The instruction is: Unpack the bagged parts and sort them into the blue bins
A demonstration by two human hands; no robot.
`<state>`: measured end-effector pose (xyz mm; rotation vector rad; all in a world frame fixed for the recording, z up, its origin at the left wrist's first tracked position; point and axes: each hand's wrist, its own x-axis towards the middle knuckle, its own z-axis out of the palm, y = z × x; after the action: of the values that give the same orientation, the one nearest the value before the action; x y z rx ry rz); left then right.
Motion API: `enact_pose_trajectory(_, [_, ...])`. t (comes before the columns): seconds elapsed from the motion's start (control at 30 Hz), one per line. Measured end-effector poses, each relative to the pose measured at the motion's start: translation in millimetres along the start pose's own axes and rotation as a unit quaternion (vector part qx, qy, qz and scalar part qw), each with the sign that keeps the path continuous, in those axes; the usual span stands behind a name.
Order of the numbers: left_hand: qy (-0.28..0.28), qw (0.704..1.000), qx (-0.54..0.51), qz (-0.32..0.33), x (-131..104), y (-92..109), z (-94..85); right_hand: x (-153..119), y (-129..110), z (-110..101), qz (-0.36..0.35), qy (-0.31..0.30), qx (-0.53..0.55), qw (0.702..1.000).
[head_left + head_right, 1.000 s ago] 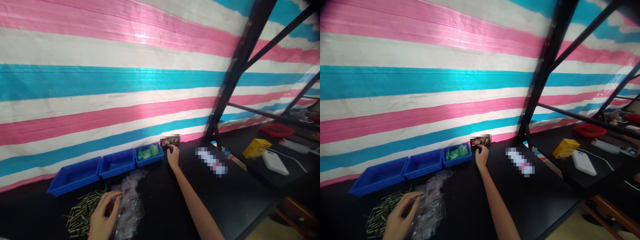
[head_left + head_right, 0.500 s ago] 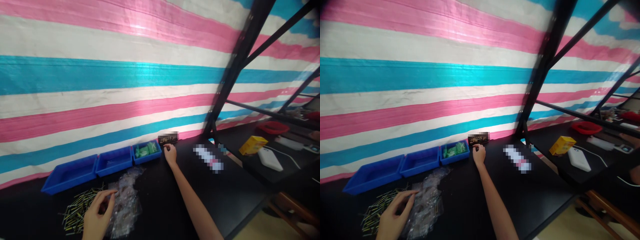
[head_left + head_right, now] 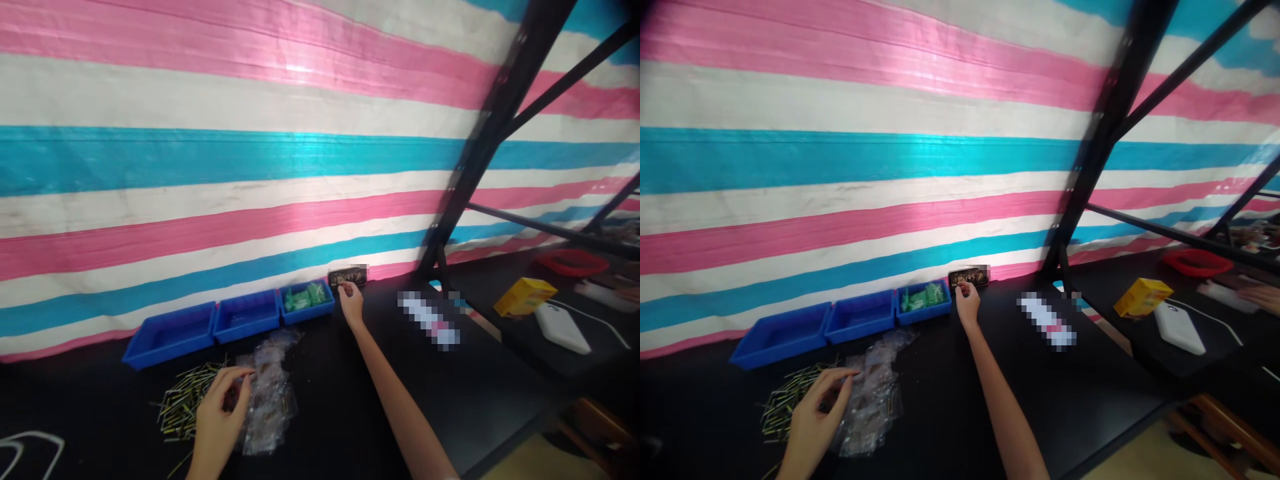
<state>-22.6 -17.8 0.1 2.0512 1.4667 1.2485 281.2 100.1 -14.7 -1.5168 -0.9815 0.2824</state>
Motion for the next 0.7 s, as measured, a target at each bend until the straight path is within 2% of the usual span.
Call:
enact_pose_trajectory(0.07, [-0.002, 1.000, -0.004, -0.004, -1, 2, -0.4, 3, -11, -2, -0.003, -0.023, 0.013, 1.000])
enact_pose_trajectory(0.17, [-0.014, 1.000, -0.014, -0.007, -2, 4, 0.7, 4, -36, -6, -0.026, -0.089, 0.028, 0.995])
enact_pose_trajectory(0.27, [-0.029, 0.999, -0.019, -0.009, -4, 4, 3.1, -6, -70, -12, -0.087, -0.214, 0.051, 0.972])
enact_pose_trajectory(0.33, [-0.034, 0.999, -0.017, -0.010, -5, 4, 4.8, -20, -92, -14, -0.120, -0.343, 0.058, 0.930])
enact_pose_trajectory(0.43, [-0.037, 0.999, -0.003, -0.016, -4, 3, 6.2, -43, -111, -14, -0.117, -0.568, 0.009, 0.815])
enact_pose_trajectory(0.47, [-0.037, 0.999, 0.004, -0.019, -4, 2, 6.2, -51, -114, -13, -0.112, -0.613, -0.025, 0.782])
enact_pose_trajectory(0.5, [-0.035, 0.999, 0.009, -0.021, -3, 1, 5.9, -59, -115, -10, -0.112, -0.641, -0.066, 0.757])
enact_pose_trajectory(0.57, [-0.027, 0.999, 0.016, -0.019, -2, -1, 4.6, -73, -112, -4, -0.118, -0.657, -0.161, 0.727])
enact_pose_trajectory(0.7, [-0.014, 1.000, 0.017, -0.017, -1, -3, 2.9, -94, -106, 10, -0.134, -0.631, -0.292, 0.706])
